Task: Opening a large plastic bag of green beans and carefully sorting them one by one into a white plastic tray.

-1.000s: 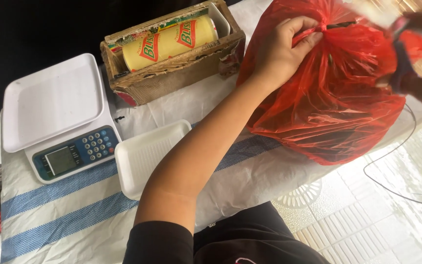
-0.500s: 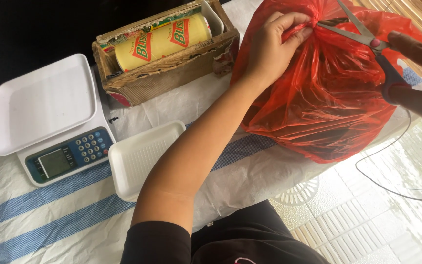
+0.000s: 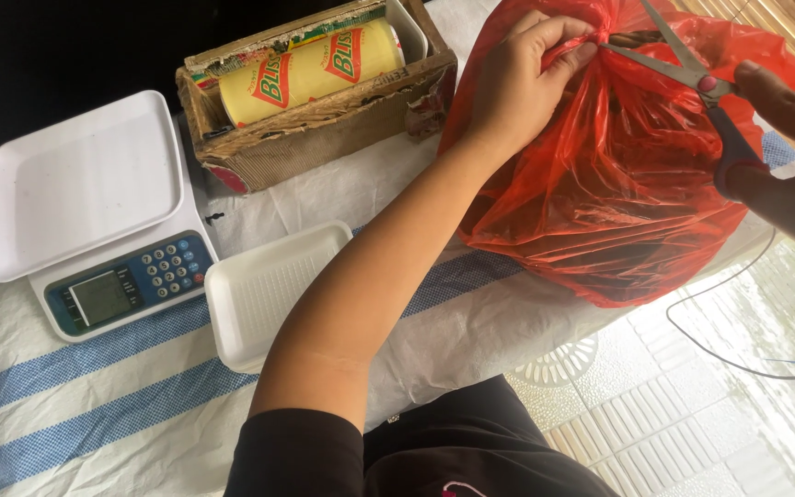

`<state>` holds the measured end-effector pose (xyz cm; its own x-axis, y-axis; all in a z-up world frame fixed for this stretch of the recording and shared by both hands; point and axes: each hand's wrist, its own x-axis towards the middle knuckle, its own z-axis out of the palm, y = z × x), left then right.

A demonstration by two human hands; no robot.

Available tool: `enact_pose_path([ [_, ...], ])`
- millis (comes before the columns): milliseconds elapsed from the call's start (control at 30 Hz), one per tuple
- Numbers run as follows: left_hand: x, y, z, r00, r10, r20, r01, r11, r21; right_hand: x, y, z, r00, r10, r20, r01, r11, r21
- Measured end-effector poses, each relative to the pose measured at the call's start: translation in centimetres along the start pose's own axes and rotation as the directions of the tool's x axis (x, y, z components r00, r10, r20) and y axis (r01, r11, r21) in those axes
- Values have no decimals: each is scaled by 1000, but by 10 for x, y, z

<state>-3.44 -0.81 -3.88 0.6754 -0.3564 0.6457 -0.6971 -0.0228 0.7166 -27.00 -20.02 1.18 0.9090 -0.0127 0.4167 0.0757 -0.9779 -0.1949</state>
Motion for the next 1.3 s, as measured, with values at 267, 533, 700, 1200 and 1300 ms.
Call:
enact_pose_path([
  [267,-2,9,-3,998,47,-44,-46,999,19,-6,-11,2,998,63,-29,-64,997,-44],
  [533,3,17,-18,983,184,-6,-180,969,171,0,6,11,999,12,-49,-21,983,-183],
  [700,9,15,-26,959,259,117,-283,914,292,1,25,23,966,-228,-119,138,851,-507],
  [1200,14,-23,-18,825,-181,536,564,340,-753,33,-28,-2,876,408,256,-478,667,571],
  [1300,16,-12,-16,781,-378,498,623,412,-665,22,4,25,947,317,51,-312,873,374],
])
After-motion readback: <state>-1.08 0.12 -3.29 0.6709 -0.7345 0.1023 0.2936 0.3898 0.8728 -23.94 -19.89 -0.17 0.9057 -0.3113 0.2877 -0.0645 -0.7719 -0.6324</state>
